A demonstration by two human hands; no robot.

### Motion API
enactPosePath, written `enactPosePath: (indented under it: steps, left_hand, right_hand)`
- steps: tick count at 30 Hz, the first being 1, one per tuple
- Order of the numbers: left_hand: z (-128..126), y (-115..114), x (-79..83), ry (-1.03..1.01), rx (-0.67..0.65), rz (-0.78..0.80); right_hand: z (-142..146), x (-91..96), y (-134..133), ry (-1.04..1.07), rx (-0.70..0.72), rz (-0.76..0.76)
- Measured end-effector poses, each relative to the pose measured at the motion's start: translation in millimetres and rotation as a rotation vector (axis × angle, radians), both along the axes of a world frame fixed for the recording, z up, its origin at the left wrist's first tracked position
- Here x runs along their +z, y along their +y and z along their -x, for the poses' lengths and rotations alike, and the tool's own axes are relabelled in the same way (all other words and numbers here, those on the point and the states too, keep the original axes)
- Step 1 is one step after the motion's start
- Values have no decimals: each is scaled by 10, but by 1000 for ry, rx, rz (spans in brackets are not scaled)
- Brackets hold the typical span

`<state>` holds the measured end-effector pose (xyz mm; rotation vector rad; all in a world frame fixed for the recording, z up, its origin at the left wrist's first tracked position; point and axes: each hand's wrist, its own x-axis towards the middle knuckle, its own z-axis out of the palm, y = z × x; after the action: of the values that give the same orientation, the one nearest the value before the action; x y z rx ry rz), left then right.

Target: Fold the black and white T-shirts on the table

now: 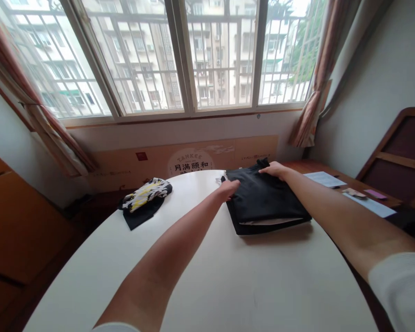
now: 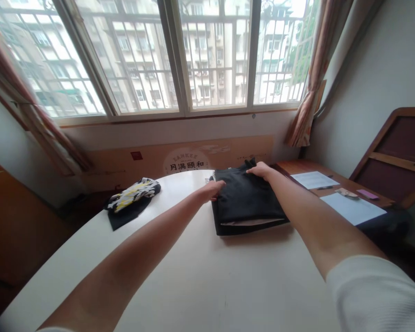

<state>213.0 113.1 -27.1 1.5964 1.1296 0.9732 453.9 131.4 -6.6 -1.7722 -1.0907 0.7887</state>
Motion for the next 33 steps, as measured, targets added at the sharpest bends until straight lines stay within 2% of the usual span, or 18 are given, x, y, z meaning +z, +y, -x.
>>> enactPosePath:
  steps: [3, 5, 7, 10, 12, 16, 18, 20, 22, 25, 28, 30, 33]
  left_hand:
    - [136, -232, -208, 161, 38, 172]
    - [218, -392, -204, 240, 5, 258]
    - [290, -564, -130, 325, -100, 309]
    - [371, -845, -25, 380, -272, 289]
    - [403, -1022, -19, 323, -294, 284]
    - [422, -1279, -138, 218, -242, 387]
    - [434, -1352, -218, 212, -264, 408]
    - [478, -1384, -287, 245, -300, 372]
    - [588, -1370, -329, 312, -301, 294]
    - [942, -1270, -325, 447, -197, 113]
    - [1528, -1112, -274, 604, 103, -169]
    - [1979, -1002, -258, 670, 320, -339]
    - [2584, -848, -303, 768, 487, -495]
  right_hand:
    - [-61, -205, 24, -103, -18, 30]
    - [-119, -258, 33, -168, -29, 39]
    - [-166, -278, 26, -229, -32, 50]
    - [-193, -307, -43, -315, -24, 66]
    - [-192, -338, -121, -370, -10, 76]
    - [-171, -375, -271, -482, 10, 75]
    - [-115, -368, -328, -558, -40, 54]
    - [14, -362, -388, -641, -119, 7]
    - [228, -379, -476, -760, -98, -58]
    - [641, -470, -696, -940, 166, -92]
    - [1011, -610, -1004, -1039, 417, -53]
    - [1187, -703, -1217, -1106, 498, -62]
    - [1387, -819, -1503, -1161, 520, -121]
